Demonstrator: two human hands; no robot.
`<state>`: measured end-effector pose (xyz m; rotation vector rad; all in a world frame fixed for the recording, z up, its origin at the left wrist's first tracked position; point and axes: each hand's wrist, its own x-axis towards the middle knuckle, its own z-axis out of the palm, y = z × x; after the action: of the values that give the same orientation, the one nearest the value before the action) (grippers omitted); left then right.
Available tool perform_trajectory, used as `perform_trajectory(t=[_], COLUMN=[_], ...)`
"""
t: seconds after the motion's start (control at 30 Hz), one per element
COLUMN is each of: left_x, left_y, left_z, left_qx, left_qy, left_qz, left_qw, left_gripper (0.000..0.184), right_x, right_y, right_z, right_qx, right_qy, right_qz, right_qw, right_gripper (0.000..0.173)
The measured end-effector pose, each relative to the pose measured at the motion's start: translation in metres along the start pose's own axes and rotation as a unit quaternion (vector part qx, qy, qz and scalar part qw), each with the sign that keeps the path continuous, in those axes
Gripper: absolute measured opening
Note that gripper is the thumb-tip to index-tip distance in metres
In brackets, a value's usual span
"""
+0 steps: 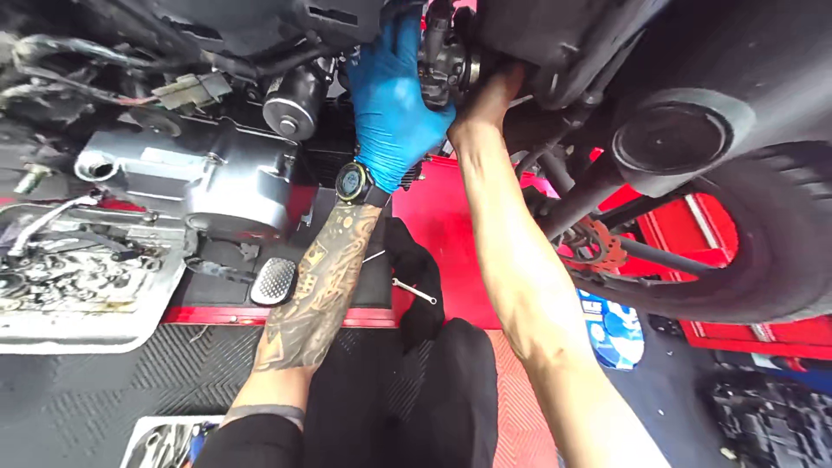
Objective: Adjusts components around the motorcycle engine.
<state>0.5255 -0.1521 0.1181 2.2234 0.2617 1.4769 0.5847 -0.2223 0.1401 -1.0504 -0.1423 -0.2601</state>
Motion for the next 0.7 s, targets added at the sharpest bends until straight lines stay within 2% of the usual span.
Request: perform_trajectory(t=[0.13, 0.2, 0.23, 0.27, 0.3, 0.33, 0.37, 0.4, 0.43, 0.47, 0.5, 0.57, 0.63, 0.7], left_x=[-0.008, -0.032, -0.055, -0.084, -0.115, -0.141, -0.156, -0.158, -0.154, -0.15, -0.142, -0.126, -0.124, -0.125], left_y=[0.011, 0.015, 0.016, 0.017, 0.02, 0.025, 0.026, 0.02, 0.008, -0.006, -0.017, -0.03, -0.034, -0.036], left_z=[-0.019, -0.036, -0.044, -0.051, -0.056, -0.058, -0.059, -0.055, -0.047, -0.034, -0.017, 0.013, 0.033, 0.044], left_qx=[0.016, 0.002, -0.029, -0.082, -0.148, -0.219, -0.292, -0.371, -0.437, -0.49, -0.53, -0.586, -0.615, -0.638], left_qy=[-0.058, -0.058, -0.038, -0.015, -0.002, 0.002, -0.006, -0.021, -0.031, -0.024, 0.014, 0.114, 0.159, 0.186], left_qz=[-0.034, -0.047, -0.052, -0.076, -0.137, -0.245, -0.383, -0.521, -0.625, -0.678, -0.689, -0.659, -0.619, -0.599], left_qw=[0.998, 0.997, 0.997, 0.994, 0.979, 0.945, 0.876, 0.769, 0.646, 0.548, 0.495, 0.458, 0.462, 0.447], left_gripper=[0.093, 0.095, 0.088, 0.074, 0.054, 0.037, 0.032, 0.043, 0.057, 0.068, 0.073, 0.069, 0.071, 0.077], right_x=[-0.008, -0.002, 0.002, 0.008, 0.013, 0.017, 0.018, 0.019, 0.019, 0.017, 0.015, 0.007, -0.005, -0.009], right_y=[-0.014, -0.015, -0.014, -0.012, -0.011, -0.009, -0.008, -0.009, -0.01, -0.011, -0.013, -0.014, -0.015, -0.016], right_z=[-0.008, -0.019, -0.023, -0.027, -0.029, -0.031, -0.032, -0.031, -0.032, -0.034, -0.031, -0.021, -0.013, -0.006], right_qx=[0.089, 0.109, 0.124, 0.149, 0.178, 0.209, 0.234, 0.256, 0.275, 0.283, 0.284, 0.258, 0.195, 0.143], right_qy=[-0.045, -0.086, -0.1, -0.111, -0.115, -0.116, -0.114, -0.111, -0.104, -0.093, -0.087, -0.08, -0.061, -0.046], right_qz=[0.051, 0.073, 0.089, 0.107, 0.13, 0.158, 0.188, 0.214, 0.236, 0.25, 0.25, 0.212, 0.158, 0.11], right_qw=[0.994, 0.988, 0.983, 0.977, 0.969, 0.958, 0.947, 0.936, 0.926, 0.921, 0.922, 0.939, 0.966, 0.982], right_gripper=[0.02, 0.018, 0.017, 0.017, 0.016, 0.016, 0.017, 0.017, 0.018, 0.019, 0.019, 0.021, 0.023, 0.024])
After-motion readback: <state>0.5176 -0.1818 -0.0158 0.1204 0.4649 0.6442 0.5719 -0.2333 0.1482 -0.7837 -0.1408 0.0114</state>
